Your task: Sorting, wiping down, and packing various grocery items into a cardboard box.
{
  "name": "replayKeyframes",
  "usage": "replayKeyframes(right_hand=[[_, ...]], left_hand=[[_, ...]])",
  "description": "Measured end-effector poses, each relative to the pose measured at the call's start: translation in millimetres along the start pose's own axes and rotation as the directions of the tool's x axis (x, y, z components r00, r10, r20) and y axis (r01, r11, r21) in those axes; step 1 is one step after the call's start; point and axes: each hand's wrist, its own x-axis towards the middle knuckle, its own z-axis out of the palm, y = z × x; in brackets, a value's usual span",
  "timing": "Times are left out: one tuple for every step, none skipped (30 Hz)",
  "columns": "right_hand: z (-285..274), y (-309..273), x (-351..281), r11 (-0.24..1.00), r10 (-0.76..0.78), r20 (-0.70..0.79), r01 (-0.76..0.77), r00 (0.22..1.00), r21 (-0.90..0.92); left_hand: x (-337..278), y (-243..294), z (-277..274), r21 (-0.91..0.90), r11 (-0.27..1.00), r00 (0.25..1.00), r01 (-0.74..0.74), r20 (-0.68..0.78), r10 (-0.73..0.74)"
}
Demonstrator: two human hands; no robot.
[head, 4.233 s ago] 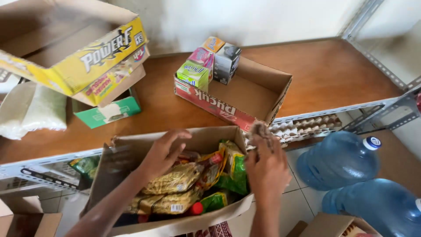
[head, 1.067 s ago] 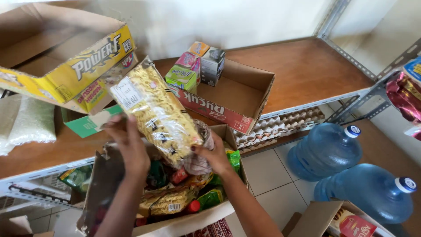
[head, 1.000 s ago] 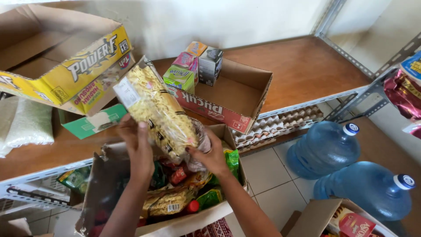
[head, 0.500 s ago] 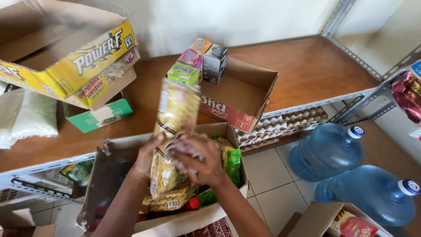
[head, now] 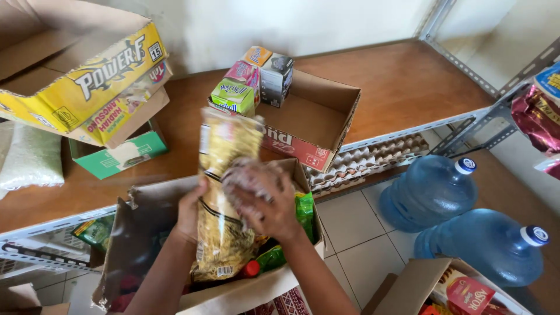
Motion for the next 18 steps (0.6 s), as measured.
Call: replayKeyframes(right_hand=[[3.6,-2.4,-6.6,0.995,-0.103,0.091,0.104,0.99,-0.007],[6.8,-2.4,-10.2,0.995,-0.102,0.09,0.103,0.991,-0.008],[10.2,-3.0,-14.1,0.982,-0.191,0.095,0.19,0.977,0.022],[13.7,-3.9,-17.8,0.96,-0.279,0.097,0.275,0.955,0.051],[13.8,0.0,-17.5,0.96,-0.281,0.095,0.277,0.955,0.051],[14.2,3.6,-17.0,0.954,-0.207,0.065,0.186,0.976,0.235],[14.7,7.0,-16.6,0.905,-0.127,0.05,0.095,0.991,0.415],[6.6,7.3,-8.0,0.904,-0.129,0.049,0.097,0.99,0.417],[-1.9,8.3,0.4,0.807,0.042,0.06,-0.069,0.997,0.586],[-10.5,9.7,8.6,0.652,0.205,0.106,-0.216,0.973,0.727],[-16.2,7.0,19.8,0.654,0.21,0.105,-0.22,0.972,0.724],[-22.3,4.8,30.9,0.597,0.272,0.237,-0.357,0.933,0.718],[-28.9,3.3,42.4,0.534,0.327,0.361,-0.486,0.873,0.692],[-25.8,0.1,44.7,0.537,0.336,0.356,-0.488,0.872,0.688],[-22.3,-2.0,48.6,0.584,0.415,0.309,-0.511,0.856,0.631],[-18.8,-4.2,52.4,0.622,0.487,0.255,-0.537,0.835,0.57],[-14.2,-6.3,46.5,0.623,0.489,0.254,-0.538,0.835,0.568],[-9.5,-8.2,40.5,0.753,0.489,0.128,-0.492,0.863,0.437]], left_hand=[[1.5,0.9,-5.3,-0.052,0.998,0.998,-0.046,-0.042,0.044],[0.5,5.7,0.3,-0.05,0.998,0.998,-0.045,-0.042,0.043],[-1.3,10.5,5.8,-0.08,0.993,0.996,-0.089,-0.028,0.087],[-3.3,15.6,11.2,-0.11,0.985,0.991,-0.132,-0.016,0.131],[-4.6,18.2,20.6,-0.108,0.985,0.991,-0.134,-0.015,0.133],[-6.1,21.0,29.9,-0.108,0.986,0.991,-0.128,-0.04,0.124],[-8.1,23.8,38.9,-0.109,0.986,0.991,-0.123,-0.067,0.117],[-9.1,23.5,38.1,-0.108,0.986,0.99,-0.127,-0.068,0.12],[-8.9,22.9,37.3,-0.104,0.988,0.989,-0.115,-0.108,0.104],[-8.4,21.9,36.6,-0.101,0.99,0.985,-0.103,-0.147,0.088],[-8.6,15.1,26.0,-0.101,0.99,0.986,-0.096,-0.146,0.081],[-8.5,7.9,15.6,-0.081,0.995,0.987,-0.063,-0.151,0.05],[-6.7,1.3,5.7,-0.06,0.998,0.988,-0.026,-0.152,0.017],[-4.9,-0.1,6.6,-0.058,0.998,0.989,-0.016,-0.146,0.007],[-2.3,-1.5,8.0,-0.049,0.999,0.986,0.011,-0.168,-0.019],[0.0,-2.8,9.3,-0.04,0.999,0.981,0.038,-0.189,-0.044],[-0.7,-3.2,12.1,-0.041,0.998,0.981,0.04,-0.188,-0.047],[-1.3,-3.8,14.8,-0.047,0.998,0.985,0.033,-0.169,-0.041]])
